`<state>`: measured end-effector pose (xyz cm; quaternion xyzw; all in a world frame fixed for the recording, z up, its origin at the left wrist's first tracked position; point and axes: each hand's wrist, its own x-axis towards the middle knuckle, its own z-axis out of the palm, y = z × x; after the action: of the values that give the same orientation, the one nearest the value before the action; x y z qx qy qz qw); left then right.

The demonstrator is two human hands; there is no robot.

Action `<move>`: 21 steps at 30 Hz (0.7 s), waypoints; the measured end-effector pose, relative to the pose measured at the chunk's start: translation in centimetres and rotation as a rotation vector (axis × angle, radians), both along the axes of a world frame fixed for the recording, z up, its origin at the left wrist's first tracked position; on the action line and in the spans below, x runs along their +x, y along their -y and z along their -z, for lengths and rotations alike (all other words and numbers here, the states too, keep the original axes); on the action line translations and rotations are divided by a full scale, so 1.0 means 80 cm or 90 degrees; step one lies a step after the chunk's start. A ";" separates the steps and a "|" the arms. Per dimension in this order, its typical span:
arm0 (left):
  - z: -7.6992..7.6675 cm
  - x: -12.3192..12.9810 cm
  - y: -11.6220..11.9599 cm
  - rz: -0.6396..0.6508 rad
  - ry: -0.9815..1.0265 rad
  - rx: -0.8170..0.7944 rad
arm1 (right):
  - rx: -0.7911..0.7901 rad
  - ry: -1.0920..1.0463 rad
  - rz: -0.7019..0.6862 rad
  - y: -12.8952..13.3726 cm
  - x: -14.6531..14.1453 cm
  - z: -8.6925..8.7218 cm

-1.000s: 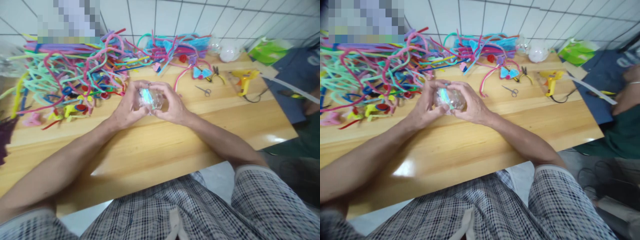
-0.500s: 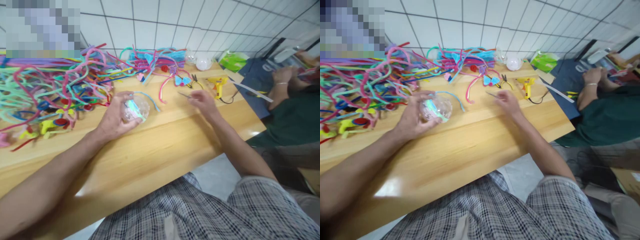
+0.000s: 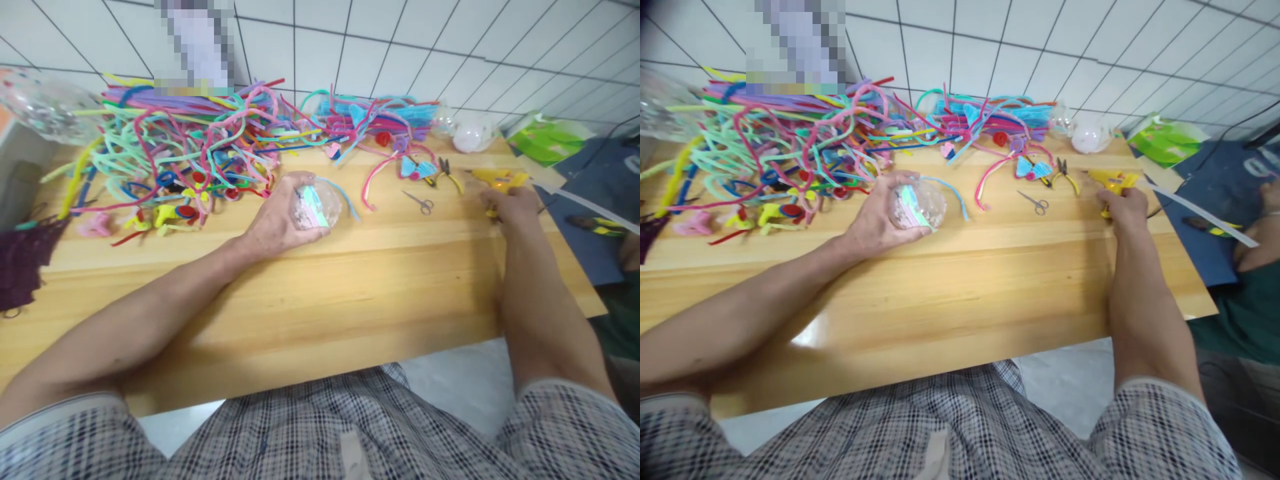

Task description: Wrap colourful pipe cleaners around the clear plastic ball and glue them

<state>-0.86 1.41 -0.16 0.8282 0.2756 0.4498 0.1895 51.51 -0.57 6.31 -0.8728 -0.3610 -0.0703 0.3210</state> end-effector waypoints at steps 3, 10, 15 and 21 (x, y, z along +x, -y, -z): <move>0.002 0.003 -0.001 0.017 0.032 -0.005 | 0.031 -0.149 -0.017 -0.010 -0.035 -0.019; -0.001 0.005 -0.001 0.013 0.041 -0.078 | 0.120 -0.349 -0.601 0.058 -0.190 -0.053; -0.007 0.008 0.002 0.016 0.046 -0.109 | -0.026 -0.342 -0.767 0.080 -0.256 -0.064; -0.011 0.012 0.001 0.025 0.051 -0.098 | -0.029 -0.289 -0.824 0.073 -0.252 -0.069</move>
<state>0.12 1.33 0.70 0.7979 0.2852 0.4558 0.2726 31.33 -6.39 11.81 -0.4808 -0.7350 0.3280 0.3478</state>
